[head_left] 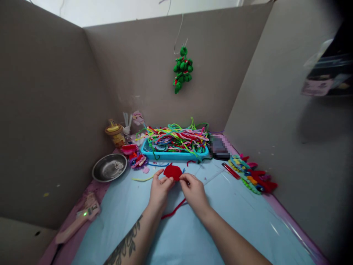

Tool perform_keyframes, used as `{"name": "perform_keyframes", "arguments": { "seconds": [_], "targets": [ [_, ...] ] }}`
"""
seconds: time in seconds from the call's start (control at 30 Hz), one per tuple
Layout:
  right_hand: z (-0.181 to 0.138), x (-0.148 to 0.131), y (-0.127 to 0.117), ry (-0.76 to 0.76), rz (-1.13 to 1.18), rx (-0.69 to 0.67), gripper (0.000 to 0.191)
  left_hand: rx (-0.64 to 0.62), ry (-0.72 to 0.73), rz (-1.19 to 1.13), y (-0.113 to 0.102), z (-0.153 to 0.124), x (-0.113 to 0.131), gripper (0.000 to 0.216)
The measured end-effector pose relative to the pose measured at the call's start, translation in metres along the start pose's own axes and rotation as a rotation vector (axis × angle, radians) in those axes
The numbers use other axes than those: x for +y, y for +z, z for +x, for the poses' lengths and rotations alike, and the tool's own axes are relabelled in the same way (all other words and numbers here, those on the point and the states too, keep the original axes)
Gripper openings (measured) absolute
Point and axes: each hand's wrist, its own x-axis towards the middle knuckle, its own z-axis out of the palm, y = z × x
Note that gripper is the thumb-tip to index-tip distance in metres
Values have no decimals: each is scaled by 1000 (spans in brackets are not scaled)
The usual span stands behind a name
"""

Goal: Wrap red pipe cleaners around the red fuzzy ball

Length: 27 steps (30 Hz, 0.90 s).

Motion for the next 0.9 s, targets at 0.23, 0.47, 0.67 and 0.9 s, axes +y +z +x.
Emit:
{"name": "perform_keyframes", "arguments": {
  "seconds": [0.23, 0.47, 0.67, 0.9],
  "targets": [
    [0, 3, -2, -133, -85, 0, 20, -17, 61, 97, 0, -2, 2, 60],
    [2, -3, -6, -223, -111, -3, 20, -35, 127, 124, 2, -4, 4, 54],
    [3, 1, -3, -259, -40, -37, 24, -71, 159, 143, 0, -3, 1, 50],
    [5, 1, -6, -365, -94, -221, 35, -58, 228, 243, 1, -6, 0, 46]
  ]
}}
